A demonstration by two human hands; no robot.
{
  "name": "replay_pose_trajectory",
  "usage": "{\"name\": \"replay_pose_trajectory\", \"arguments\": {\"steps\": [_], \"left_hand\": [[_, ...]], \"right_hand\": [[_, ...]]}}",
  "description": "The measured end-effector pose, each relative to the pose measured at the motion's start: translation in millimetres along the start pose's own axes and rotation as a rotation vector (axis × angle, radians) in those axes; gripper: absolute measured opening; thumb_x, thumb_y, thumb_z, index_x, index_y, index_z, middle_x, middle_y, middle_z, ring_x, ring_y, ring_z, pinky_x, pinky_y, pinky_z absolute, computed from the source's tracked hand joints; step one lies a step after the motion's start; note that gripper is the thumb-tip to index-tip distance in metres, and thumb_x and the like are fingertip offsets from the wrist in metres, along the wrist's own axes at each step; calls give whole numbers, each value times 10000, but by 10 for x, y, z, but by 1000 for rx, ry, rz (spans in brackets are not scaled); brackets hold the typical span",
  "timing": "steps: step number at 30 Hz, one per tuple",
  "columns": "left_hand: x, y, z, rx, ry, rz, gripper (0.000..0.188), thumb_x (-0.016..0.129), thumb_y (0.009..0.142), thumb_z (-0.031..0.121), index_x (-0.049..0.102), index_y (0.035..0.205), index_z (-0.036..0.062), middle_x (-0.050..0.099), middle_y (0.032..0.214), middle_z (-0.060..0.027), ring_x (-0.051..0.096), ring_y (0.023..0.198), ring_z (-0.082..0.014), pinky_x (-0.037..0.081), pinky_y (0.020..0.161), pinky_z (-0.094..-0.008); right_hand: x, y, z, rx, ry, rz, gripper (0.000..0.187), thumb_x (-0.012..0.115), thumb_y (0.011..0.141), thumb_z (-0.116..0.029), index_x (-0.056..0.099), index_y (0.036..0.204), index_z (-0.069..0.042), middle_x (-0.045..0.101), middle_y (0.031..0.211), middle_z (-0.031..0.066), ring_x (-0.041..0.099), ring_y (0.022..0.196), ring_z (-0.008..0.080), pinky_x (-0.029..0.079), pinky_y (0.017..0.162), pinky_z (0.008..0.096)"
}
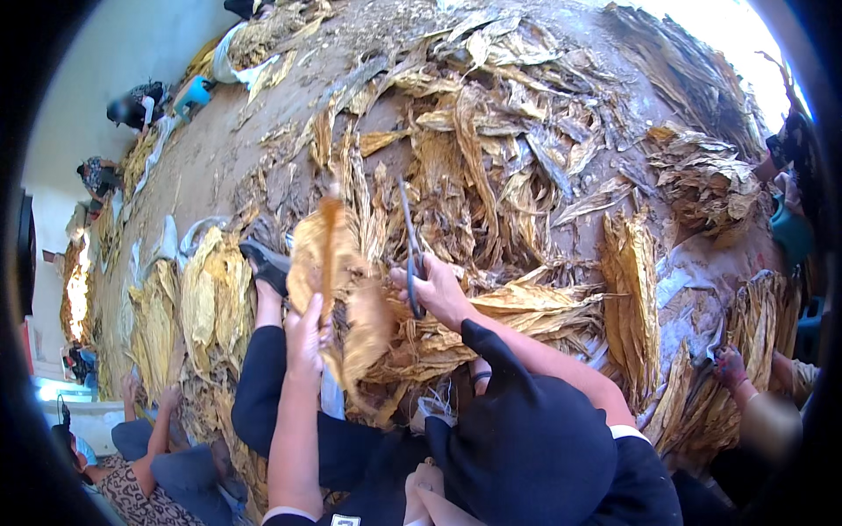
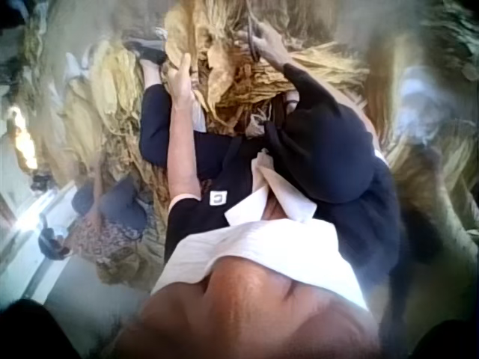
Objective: The person removes the central vein from dried tobacco leaves using scissors and their hands.
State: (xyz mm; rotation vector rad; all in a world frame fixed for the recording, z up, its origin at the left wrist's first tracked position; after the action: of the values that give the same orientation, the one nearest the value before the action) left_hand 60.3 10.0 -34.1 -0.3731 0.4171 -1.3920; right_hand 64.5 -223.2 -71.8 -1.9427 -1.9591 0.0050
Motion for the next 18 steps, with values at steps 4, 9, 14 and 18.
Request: {"name": "replay_pose_trajectory", "arguments": {"steps": [4, 9, 14, 18], "left_hand": [[-204, 63, 210, 134, 82, -50, 322, 632, 856, 233, 506, 1074, 33, 532, 727, 11, 462, 459, -42, 322, 362, -164], [-143, 277, 587, 208, 454, -283, 590, 688, 785, 177, 419, 1265, -35, 591, 943, -88, 554, 635, -82, 424, 479, -184], [716, 1104, 1905, 755, 939, -59, 374, 599, 858, 240, 518, 1111, -24, 586, 894, -93, 571, 776, -179, 486, 711, -329], [1273, 1341, 3260, 1375, 712, 202, 708, 678, 791, 271, 331, 1310, -63, 440, 1258, -226, 416, 1200, -302, 358, 1011, -387]], "right_hand": [[-175, -34, 32, -27, -14, -3, 214, 573, 901, -178, 469, 980, -9, 537, 712, 17, 511, 560, 70, 422, 484, 226], [-309, -172, 24, 47, -31, 20, 226, 569, 906, -198, 472, 1004, -18, 503, 680, -6, 503, 539, 61, 413, 469, 209], [-455, -222, 112, 87, 9, 65, 196, 568, 910, -186, 468, 973, -29, 487, 663, -11, 486, 515, 59, 410, 458, 212], [-471, -286, 104, 107, 72, 94, 181, 578, 900, -153, 437, 940, -47, 496, 665, 3, 485, 508, 65, 406, 452, 209]]}}
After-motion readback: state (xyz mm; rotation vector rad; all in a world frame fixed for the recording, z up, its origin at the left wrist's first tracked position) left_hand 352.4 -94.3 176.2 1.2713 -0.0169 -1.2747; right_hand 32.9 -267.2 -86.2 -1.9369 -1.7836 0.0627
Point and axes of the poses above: each hand's wrist, its own y-axis towards the middle knuckle, its own x-axis out of the palm, z = x × y, the point moved 7 cm from there along y, towards the middle knuckle
